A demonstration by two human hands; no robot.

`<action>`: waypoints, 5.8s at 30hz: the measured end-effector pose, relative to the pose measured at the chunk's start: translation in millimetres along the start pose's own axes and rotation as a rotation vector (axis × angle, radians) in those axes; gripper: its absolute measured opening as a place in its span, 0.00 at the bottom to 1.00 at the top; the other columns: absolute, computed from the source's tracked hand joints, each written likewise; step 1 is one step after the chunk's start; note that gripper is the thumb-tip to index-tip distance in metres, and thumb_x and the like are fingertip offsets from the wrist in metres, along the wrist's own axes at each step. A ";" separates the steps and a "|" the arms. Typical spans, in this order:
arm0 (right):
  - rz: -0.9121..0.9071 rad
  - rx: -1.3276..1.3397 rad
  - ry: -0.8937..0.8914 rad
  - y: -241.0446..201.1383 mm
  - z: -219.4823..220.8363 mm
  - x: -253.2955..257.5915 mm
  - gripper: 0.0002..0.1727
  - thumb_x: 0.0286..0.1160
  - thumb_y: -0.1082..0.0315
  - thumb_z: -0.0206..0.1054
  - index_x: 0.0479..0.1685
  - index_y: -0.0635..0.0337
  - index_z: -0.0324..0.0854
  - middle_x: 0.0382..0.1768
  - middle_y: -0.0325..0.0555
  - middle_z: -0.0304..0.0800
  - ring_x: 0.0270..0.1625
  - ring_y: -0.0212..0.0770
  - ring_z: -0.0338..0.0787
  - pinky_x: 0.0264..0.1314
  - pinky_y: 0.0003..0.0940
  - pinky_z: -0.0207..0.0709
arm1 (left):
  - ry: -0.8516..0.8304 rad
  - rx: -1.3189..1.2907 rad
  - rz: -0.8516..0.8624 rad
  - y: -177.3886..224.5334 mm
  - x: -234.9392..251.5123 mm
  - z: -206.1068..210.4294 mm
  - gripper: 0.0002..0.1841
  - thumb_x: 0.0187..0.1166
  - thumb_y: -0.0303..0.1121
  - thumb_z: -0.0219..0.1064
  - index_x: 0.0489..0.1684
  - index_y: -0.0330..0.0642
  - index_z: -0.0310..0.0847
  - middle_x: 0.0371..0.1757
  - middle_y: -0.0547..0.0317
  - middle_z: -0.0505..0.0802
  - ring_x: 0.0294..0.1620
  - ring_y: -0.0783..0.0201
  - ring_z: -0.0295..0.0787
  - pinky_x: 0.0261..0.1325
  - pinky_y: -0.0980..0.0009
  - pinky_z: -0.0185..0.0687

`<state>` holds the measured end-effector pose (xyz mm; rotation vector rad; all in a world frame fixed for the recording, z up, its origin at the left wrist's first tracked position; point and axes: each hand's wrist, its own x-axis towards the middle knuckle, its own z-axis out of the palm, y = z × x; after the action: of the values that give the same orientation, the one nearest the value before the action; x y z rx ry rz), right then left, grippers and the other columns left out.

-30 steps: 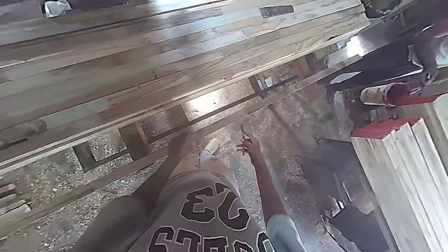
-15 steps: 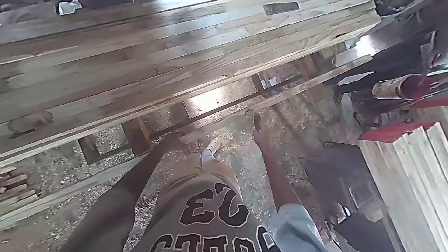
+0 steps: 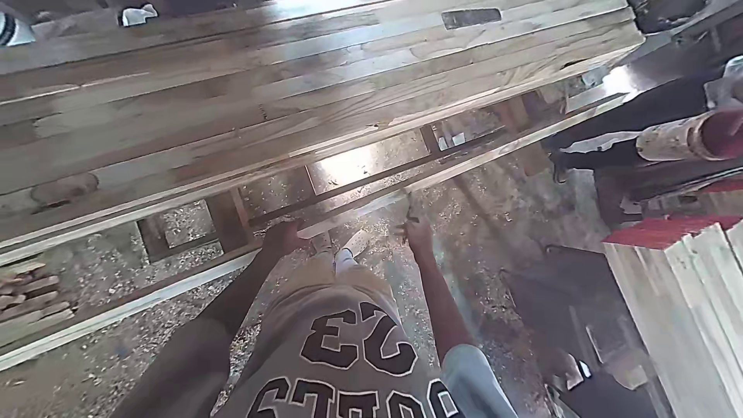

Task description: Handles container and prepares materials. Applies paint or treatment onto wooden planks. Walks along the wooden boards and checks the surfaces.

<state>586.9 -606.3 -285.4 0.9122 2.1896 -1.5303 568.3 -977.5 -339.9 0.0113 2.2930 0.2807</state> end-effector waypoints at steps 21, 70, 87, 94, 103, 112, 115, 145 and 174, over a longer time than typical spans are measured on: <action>-0.363 -0.565 0.089 -7.1 28.6 9.4 0.29 0.87 0.68 0.57 0.86 0.64 0.66 0.75 0.67 0.78 0.66 0.58 0.88 0.69 0.51 0.83 | 0.002 0.034 0.015 0.9 -2.6 -1.4 0.38 0.70 0.59 0.74 0.79 0.49 0.76 0.62 0.39 0.92 0.65 0.37 0.88 0.63 0.33 0.80; 0.041 -0.612 0.018 -63.3 150.4 -48.4 0.24 0.83 0.64 0.61 0.75 0.65 0.75 0.58 0.65 0.88 0.52 0.56 0.94 0.58 0.54 0.88 | -0.122 -0.065 0.284 -32.8 10.5 -19.3 0.37 0.66 0.51 0.72 0.79 0.47 0.72 0.62 0.38 0.90 0.65 0.34 0.87 0.60 0.30 0.79; 0.250 -0.923 -0.147 -91.6 132.9 -76.3 0.23 0.81 0.63 0.61 0.71 0.65 0.77 0.58 0.63 0.89 0.57 0.57 0.92 0.62 0.58 0.83 | 0.117 0.036 0.387 -19.6 -29.0 19.0 0.27 0.78 0.19 0.61 0.80 0.40 0.70 0.71 0.36 0.84 0.70 0.34 0.83 0.65 0.38 0.80; 0.130 -0.947 -0.086 -71.1 156.7 -118.0 0.29 0.87 0.64 0.56 0.87 0.56 0.65 0.68 0.66 0.82 0.63 0.59 0.90 0.67 0.54 0.83 | -0.131 -0.135 0.390 -47.7 -13.7 1.1 0.31 0.77 0.46 0.67 0.80 0.44 0.70 0.69 0.37 0.86 0.69 0.35 0.85 0.64 0.32 0.80; 0.225 -1.103 -0.068 -67.2 155.2 -124.2 0.31 0.80 0.67 0.60 0.86 0.53 0.68 0.77 0.69 0.73 0.66 0.66 0.87 0.65 0.61 0.82 | -0.515 -0.458 0.310 -100.0 -10.7 -7.6 0.22 0.77 0.46 0.74 0.61 0.41 0.83 0.38 0.52 0.90 0.30 0.60 0.84 0.38 0.57 0.83; 0.221 -1.086 -0.204 -88.5 175.6 -120.5 0.26 0.81 0.64 0.60 0.79 0.58 0.73 0.70 0.66 0.80 0.62 0.60 0.90 0.64 0.57 0.84 | -0.523 -0.611 0.312 -103.5 -4.3 0.6 0.27 0.70 0.40 0.79 0.67 0.39 0.81 0.47 0.49 0.91 0.38 0.58 0.86 0.46 0.56 0.83; 0.144 -1.030 -0.026 -69.2 185.7 -124.8 0.33 0.86 0.64 0.57 0.92 0.52 0.58 0.74 0.66 0.76 0.65 0.60 0.89 0.65 0.54 0.84 | -0.468 -0.672 0.391 -114.7 -6.5 6.2 0.24 0.72 0.45 0.77 0.61 0.41 0.84 0.44 0.51 0.91 0.35 0.60 0.86 0.41 0.58 0.84; 0.125 -1.018 -0.024 -27.3 225.1 -139.2 0.34 0.88 0.62 0.56 0.93 0.51 0.54 0.81 0.67 0.68 0.54 0.59 0.94 0.57 0.53 0.88 | -0.359 -0.336 0.374 -106.4 18.5 -8.3 0.38 0.68 0.49 0.79 0.79 0.44 0.74 0.71 0.37 0.86 0.74 0.38 0.81 0.73 0.31 0.72; 0.142 -0.899 0.073 -11.8 252.9 -144.4 0.37 0.83 0.67 0.59 0.94 0.43 0.54 0.81 0.68 0.67 0.54 0.60 0.93 0.55 0.54 0.89 | 0.175 -0.212 0.451 -272.4 -70.7 14.2 0.28 0.86 0.58 0.56 0.67 0.45 0.84 0.68 0.47 0.88 0.74 0.48 0.82 0.80 0.47 0.74</action>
<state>661.9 -888.0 -287.8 0.7703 2.4096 -0.3356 648.6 -1247.2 -353.3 0.4137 2.4018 0.7821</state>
